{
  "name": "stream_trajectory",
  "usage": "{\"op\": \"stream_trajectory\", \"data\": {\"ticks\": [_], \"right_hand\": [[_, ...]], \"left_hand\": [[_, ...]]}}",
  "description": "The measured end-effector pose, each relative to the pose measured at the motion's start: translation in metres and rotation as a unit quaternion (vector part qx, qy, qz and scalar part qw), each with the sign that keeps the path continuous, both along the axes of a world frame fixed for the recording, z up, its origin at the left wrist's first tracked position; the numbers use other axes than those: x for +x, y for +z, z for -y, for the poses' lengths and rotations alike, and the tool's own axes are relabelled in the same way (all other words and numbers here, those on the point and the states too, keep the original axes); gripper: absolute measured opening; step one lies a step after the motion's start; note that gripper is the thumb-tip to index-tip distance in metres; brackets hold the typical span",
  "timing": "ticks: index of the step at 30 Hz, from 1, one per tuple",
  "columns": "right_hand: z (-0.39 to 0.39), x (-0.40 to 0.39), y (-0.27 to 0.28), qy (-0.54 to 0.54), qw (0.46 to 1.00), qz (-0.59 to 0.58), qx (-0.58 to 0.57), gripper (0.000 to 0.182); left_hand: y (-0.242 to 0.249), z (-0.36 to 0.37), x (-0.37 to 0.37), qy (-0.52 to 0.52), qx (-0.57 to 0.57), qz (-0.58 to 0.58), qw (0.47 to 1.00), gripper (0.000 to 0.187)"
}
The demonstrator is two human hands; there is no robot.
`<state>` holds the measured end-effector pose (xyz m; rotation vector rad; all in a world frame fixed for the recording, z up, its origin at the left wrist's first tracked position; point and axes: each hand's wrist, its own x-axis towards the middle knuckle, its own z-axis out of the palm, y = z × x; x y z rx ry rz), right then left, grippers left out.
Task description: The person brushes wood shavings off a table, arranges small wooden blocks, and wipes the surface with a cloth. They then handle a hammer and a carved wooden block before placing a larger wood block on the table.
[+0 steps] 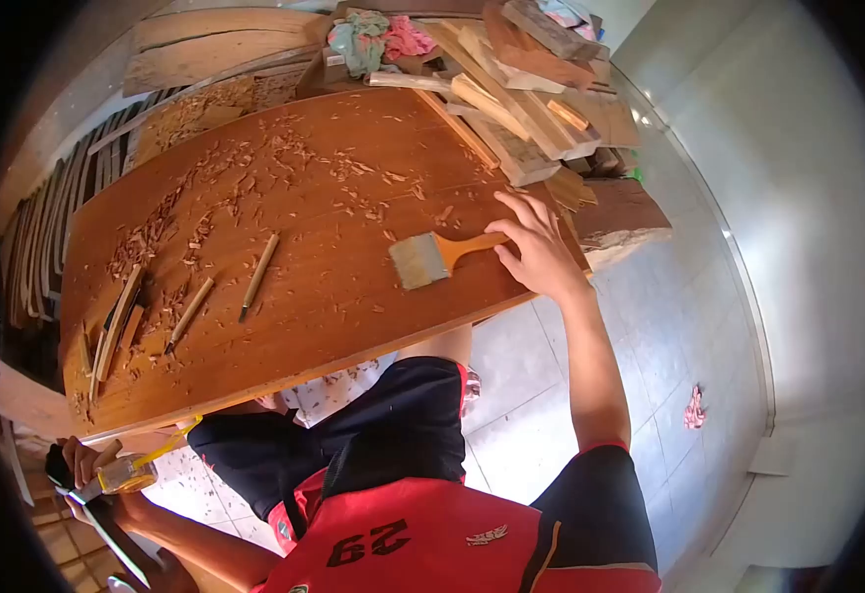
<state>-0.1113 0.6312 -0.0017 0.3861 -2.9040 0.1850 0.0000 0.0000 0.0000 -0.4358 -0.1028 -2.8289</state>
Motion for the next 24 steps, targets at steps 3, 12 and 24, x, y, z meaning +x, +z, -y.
{"op": "stream_trajectory", "data": {"ticks": [3,12,24], "right_hand": [[-0.011,0.02,0.029,0.017,0.994,0.045,-0.097,0.022],[-0.067,0.052,0.071,-0.169,0.876,-0.17,-0.419,0.02],[-0.016,0.004,0.018,-0.073,0.986,-0.152,-0.011,0.017]], "left_hand": [[-0.003,-0.018,0.002,-0.029,0.067,0.007,0.997,0.068],[-0.021,-0.019,-0.012,-0.037,0.099,0.043,0.993,0.067],[-0.013,-0.016,0.0,-0.018,0.036,0.059,0.997,0.071]]}}
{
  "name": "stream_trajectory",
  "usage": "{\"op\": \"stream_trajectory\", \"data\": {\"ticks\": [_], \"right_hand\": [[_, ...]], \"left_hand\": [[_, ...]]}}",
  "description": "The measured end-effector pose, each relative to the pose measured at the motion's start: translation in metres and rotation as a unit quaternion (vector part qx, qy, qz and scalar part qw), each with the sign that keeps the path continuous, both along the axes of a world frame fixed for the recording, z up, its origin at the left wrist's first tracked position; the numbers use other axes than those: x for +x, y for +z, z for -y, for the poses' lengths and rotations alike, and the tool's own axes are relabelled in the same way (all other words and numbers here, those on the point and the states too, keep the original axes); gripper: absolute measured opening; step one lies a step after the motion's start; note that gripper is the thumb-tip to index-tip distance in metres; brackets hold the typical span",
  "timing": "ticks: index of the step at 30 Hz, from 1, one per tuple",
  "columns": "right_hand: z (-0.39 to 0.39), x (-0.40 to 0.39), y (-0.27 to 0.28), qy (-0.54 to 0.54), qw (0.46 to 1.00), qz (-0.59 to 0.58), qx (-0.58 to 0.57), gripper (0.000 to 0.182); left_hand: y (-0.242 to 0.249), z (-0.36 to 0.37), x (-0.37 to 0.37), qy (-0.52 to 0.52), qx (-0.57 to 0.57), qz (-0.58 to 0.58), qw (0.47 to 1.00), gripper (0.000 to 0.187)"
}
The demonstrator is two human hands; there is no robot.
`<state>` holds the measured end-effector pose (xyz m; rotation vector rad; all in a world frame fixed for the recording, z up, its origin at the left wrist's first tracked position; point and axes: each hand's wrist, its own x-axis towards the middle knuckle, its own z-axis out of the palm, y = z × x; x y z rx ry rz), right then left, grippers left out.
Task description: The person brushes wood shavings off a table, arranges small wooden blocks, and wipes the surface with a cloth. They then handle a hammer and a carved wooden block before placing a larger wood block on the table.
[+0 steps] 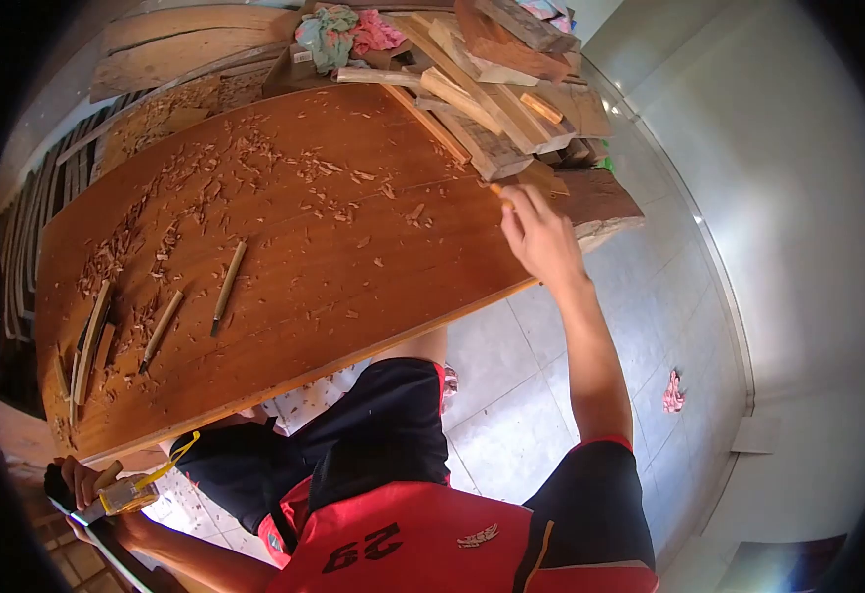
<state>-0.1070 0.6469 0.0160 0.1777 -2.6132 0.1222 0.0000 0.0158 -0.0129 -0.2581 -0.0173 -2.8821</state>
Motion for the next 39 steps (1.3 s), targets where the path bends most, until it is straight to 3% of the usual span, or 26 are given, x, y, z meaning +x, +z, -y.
{"op": "stream_trajectory", "data": {"ticks": [2,6,9,11,13,16,19,23,29,33,35,36,39], "right_hand": [[0.017,0.005,-0.001,0.084,0.996,-0.034,-0.018,0.022],[0.005,0.004,0.004,0.064,0.988,-0.131,-0.041,0.025],[0.005,-0.004,-0.001,0.016,0.998,-0.061,-0.006,0.024],[0.023,-0.016,-0.003,0.117,0.992,-0.039,0.001,0.022],[0.032,-0.026,0.001,0.133,0.987,-0.063,-0.058,0.021],[0.036,-0.048,0.011,0.075,0.992,-0.058,-0.078,0.02],[0.04,-0.07,0.012,0.057,0.998,0.003,0.003,0.019],[0.05,-0.088,0.031,0.095,0.992,0.007,-0.086,0.018],[0.036,-0.133,0.032,0.09,0.992,0.061,-0.062,0.021],[0.05,-0.141,0.05,0.074,0.993,0.065,-0.072,0.022],[0.039,-0.159,0.039,0.07,0.995,0.07,-0.015,0.022],[0.042,-0.161,0.038,0.129,0.989,0.068,-0.016,0.022],[0.056,-0.159,0.05,0.103,0.991,0.069,-0.048,0.022]], "left_hand": [[-0.003,0.008,0.002,-0.006,-0.021,-0.001,1.0,0.071],[0.003,-0.002,-0.001,-0.005,-0.003,0.002,1.0,0.07],[0.004,-0.002,-0.001,0.01,0.025,0.009,1.0,0.072],[0.003,-0.004,-0.003,0.016,0.014,0.005,1.0,0.076],[0.002,-0.003,-0.002,0.024,0.002,0.004,1.0,0.079],[0.002,0.0,0.001,0.033,-0.014,0.003,0.999,0.081],[0.003,0.004,0.004,0.035,-0.025,-0.006,0.999,0.08],[-0.003,0.013,0.014,0.052,-0.05,0.001,0.997,0.08],[0.001,0.008,0.012,0.045,-0.057,0.009,0.997,0.072],[0.001,0.011,0.013,-0.04,-0.035,-0.047,0.998,0.06],[-0.002,0.011,0.012,-0.021,-0.038,-0.04,0.998,0.063],[0.001,0.008,0.011,-0.007,-0.04,-0.028,0.999,0.064],[0.007,-0.002,0.008,0.051,-0.048,0.029,0.997,0.065]]}}
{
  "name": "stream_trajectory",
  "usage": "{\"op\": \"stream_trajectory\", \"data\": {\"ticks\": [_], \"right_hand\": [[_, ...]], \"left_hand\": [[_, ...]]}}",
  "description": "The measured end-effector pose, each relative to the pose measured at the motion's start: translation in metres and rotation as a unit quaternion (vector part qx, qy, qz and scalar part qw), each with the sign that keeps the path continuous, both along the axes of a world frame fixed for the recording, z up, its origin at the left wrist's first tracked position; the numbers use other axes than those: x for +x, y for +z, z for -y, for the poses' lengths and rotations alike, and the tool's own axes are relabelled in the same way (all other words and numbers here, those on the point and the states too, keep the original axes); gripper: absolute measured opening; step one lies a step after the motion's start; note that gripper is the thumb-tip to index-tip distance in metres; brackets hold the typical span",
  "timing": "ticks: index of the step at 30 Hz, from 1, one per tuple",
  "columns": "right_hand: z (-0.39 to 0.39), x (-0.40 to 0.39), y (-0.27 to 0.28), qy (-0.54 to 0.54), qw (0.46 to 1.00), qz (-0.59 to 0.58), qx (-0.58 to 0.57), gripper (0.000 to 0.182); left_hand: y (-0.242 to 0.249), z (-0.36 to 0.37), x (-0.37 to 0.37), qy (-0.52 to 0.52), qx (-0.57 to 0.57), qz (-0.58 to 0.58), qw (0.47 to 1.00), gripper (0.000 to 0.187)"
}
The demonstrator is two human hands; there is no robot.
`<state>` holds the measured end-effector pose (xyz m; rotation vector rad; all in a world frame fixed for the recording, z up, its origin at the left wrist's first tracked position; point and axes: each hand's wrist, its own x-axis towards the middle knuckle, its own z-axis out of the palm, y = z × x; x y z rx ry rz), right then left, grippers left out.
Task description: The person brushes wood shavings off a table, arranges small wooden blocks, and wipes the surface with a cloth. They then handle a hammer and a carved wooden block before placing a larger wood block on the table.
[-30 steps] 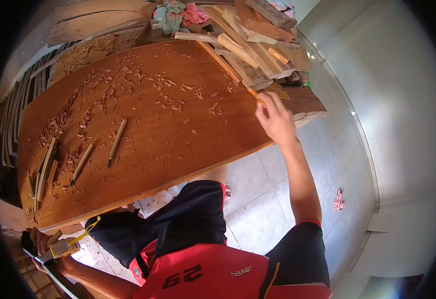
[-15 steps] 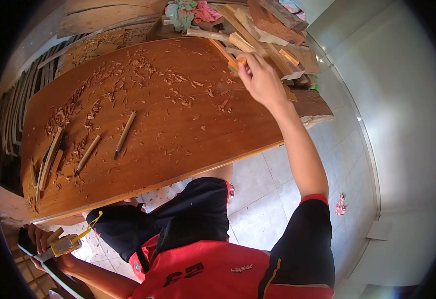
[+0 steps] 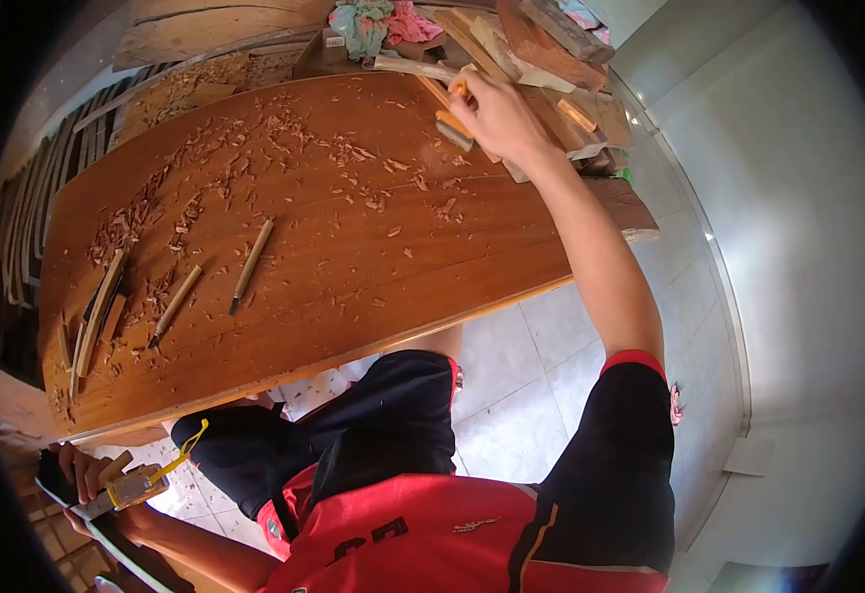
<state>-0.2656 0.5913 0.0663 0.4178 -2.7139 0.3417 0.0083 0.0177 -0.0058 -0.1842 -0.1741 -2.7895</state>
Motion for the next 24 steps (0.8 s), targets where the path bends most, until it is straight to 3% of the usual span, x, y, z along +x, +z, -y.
{"op": "stream_trajectory", "data": {"ticks": [1,4,8,9,12,14,16,19,20,24], "right_hand": [[0.005,0.001,0.004,-0.042,0.999,0.024,0.004,0.023],[-0.001,-0.012,-0.003,0.033,0.999,0.027,0.021,0.023],[-0.002,-0.015,0.004,0.008,0.993,0.041,-0.113,0.023],[-0.002,-0.017,0.005,-0.007,1.0,0.003,-0.009,0.023],[-0.005,-0.022,-0.008,0.063,0.997,0.039,-0.015,0.024],[0.01,-0.01,-0.003,0.019,0.989,0.075,-0.126,0.028],[0.004,-0.015,-0.007,-0.018,0.992,0.078,-0.102,0.036],[-0.012,-0.01,-0.024,-0.038,0.986,0.159,-0.016,0.044],[-0.02,-0.009,-0.031,0.002,0.995,0.103,0.002,0.041],[-0.005,0.034,0.003,-0.07,0.997,0.027,-0.02,0.036]], "left_hand": [[-0.004,0.002,0.001,-0.012,0.006,-0.019,1.0,0.069],[-0.011,0.003,-0.004,-0.04,0.026,-0.061,0.997,0.077],[-0.017,-0.001,-0.018,-0.055,0.021,-0.068,0.996,0.075],[-0.022,0.0,-0.024,-0.073,0.004,-0.063,0.995,0.074],[-0.015,-0.03,-0.051,-0.091,0.027,-0.076,0.993,0.072],[-0.017,-0.041,-0.064,-0.102,0.032,-0.102,0.989,0.073],[-0.006,-0.057,-0.068,-0.064,0.034,-0.081,0.994,0.074],[-0.004,-0.056,-0.074,-0.087,0.036,-0.107,0.99,0.073],[-0.004,-0.058,-0.074,-0.091,0.043,-0.115,0.988,0.074],[-0.005,-0.073,-0.081,-0.089,0.019,-0.088,0.992,0.073]]}}
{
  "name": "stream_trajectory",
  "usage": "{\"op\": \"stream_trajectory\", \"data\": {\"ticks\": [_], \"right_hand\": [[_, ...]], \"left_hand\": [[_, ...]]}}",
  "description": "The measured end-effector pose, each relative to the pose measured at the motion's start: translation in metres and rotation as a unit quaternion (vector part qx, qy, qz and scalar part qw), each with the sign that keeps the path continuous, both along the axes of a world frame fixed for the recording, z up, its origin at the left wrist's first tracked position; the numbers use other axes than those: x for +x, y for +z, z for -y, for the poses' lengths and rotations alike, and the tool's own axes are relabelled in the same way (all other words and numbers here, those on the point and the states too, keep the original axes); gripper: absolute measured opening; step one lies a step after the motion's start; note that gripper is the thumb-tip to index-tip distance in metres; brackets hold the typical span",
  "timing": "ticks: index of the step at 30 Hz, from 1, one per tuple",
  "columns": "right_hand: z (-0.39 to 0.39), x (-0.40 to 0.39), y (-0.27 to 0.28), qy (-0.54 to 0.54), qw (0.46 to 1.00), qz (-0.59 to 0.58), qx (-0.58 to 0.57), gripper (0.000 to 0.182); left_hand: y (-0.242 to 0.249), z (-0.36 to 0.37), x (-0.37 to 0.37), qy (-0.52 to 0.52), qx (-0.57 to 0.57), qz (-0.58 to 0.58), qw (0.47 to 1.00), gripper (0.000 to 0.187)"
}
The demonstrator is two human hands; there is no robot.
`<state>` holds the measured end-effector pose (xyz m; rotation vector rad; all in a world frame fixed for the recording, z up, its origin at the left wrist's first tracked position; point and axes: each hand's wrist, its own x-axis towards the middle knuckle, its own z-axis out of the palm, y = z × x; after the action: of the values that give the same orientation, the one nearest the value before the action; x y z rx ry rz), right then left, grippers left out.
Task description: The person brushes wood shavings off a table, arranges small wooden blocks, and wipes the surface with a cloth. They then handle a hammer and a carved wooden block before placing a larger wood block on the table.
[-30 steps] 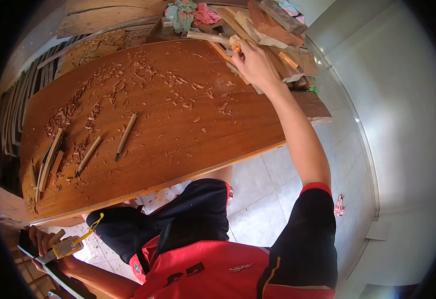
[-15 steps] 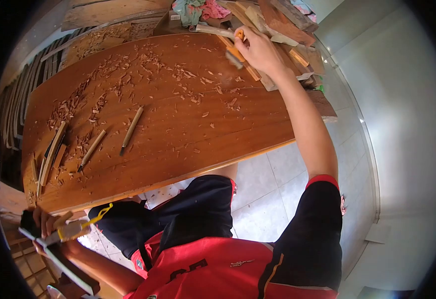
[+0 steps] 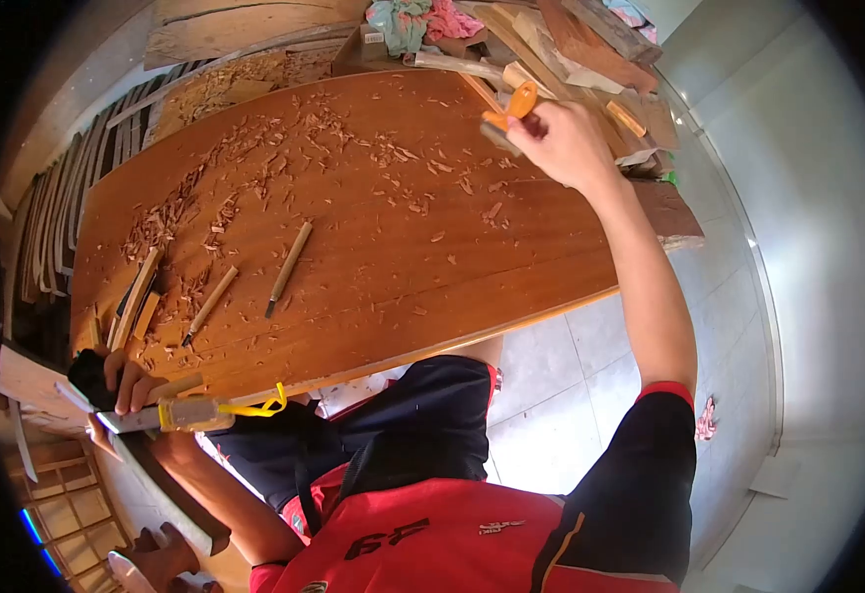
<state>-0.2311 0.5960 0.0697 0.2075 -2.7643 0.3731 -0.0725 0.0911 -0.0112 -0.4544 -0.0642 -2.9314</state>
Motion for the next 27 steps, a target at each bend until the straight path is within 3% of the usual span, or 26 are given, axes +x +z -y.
{"op": "stream_trajectory", "data": {"ticks": [5,8,13,17,20,22,24,27], "right_hand": [[-0.023,0.024,-0.022,0.004,0.987,-0.06,0.148,0.034],[-0.035,0.029,-0.05,-0.023,0.992,-0.056,0.113,0.032],[-0.025,0.024,-0.059,0.045,0.989,-0.081,-0.117,0.028],[-0.027,0.028,-0.052,-0.001,0.982,-0.147,-0.115,0.027],[-0.04,0.043,-0.073,-0.009,0.999,-0.032,0.009,0.025],[-0.024,0.066,-0.062,0.117,0.985,-0.058,-0.115,0.023],[-0.018,0.091,-0.046,0.068,0.975,-0.07,-0.199,0.022],[-0.031,0.102,-0.055,-0.004,0.971,-0.178,-0.162,0.02]], "left_hand": [[0.003,-0.025,-0.02,-0.053,-0.011,0.001,0.999,0.074],[0.008,-0.034,-0.026,-0.061,-0.011,-0.021,0.998,0.074],[0.018,-0.044,-0.019,-0.073,-0.063,-0.009,0.995,0.071],[0.017,-0.066,-0.01,-0.083,-0.049,-0.007,0.995,0.07],[0.016,-0.076,-0.011,-0.099,-0.046,-0.008,0.994,0.071],[0.018,-0.081,-0.014,-0.108,-0.052,-0.009,0.993,0.072],[0.022,-0.088,-0.016,-0.112,-0.045,-0.015,0.993,0.072],[0.027,-0.097,-0.015,-0.12,-0.056,-0.017,0.991,0.071]]}}
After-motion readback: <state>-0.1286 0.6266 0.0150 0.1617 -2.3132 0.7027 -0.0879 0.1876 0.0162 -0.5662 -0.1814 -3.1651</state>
